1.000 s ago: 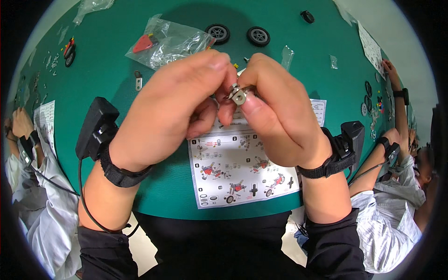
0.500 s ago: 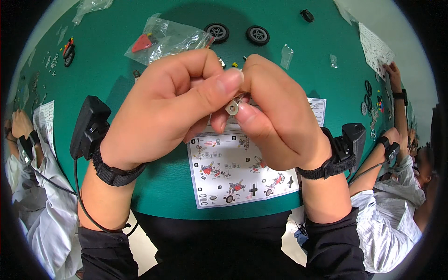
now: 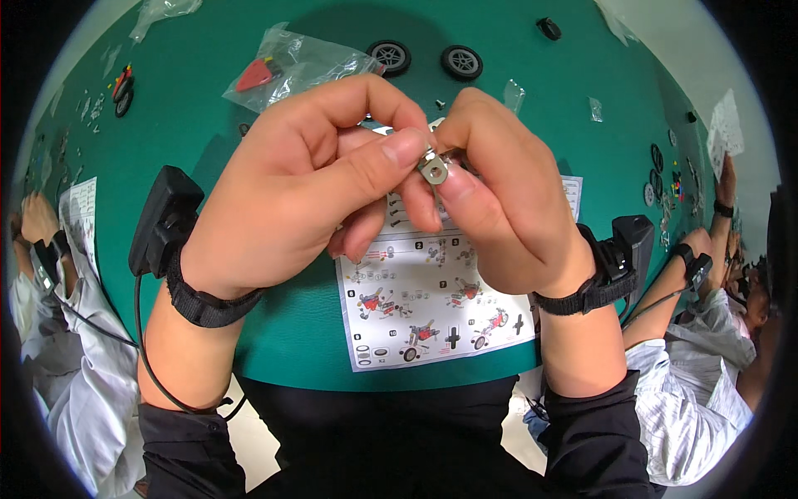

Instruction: The recorder is assembling a toy car model using metal and plastic components, following paper instructions.

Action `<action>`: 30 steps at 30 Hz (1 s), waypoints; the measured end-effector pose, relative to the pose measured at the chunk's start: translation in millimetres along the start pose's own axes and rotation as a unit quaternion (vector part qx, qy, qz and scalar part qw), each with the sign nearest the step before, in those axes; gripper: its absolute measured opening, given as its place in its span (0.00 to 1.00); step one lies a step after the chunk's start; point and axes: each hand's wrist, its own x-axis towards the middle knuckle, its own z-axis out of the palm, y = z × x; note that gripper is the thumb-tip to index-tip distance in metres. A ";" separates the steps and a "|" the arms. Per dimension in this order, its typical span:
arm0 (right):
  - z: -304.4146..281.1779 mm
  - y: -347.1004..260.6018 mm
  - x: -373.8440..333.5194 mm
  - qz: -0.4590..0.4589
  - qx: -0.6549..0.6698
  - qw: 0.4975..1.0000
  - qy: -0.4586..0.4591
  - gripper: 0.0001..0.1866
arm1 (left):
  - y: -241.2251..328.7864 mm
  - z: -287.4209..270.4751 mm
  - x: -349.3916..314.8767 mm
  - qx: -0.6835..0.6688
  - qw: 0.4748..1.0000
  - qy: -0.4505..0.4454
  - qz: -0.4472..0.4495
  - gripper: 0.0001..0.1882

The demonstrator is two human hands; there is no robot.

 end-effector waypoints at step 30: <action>-4.5 -1.7 1.8 -0.018 0.013 1.000 0.005 0.16 | -0.6 1.7 2.5 -0.032 0.999 0.000 0.024 0.11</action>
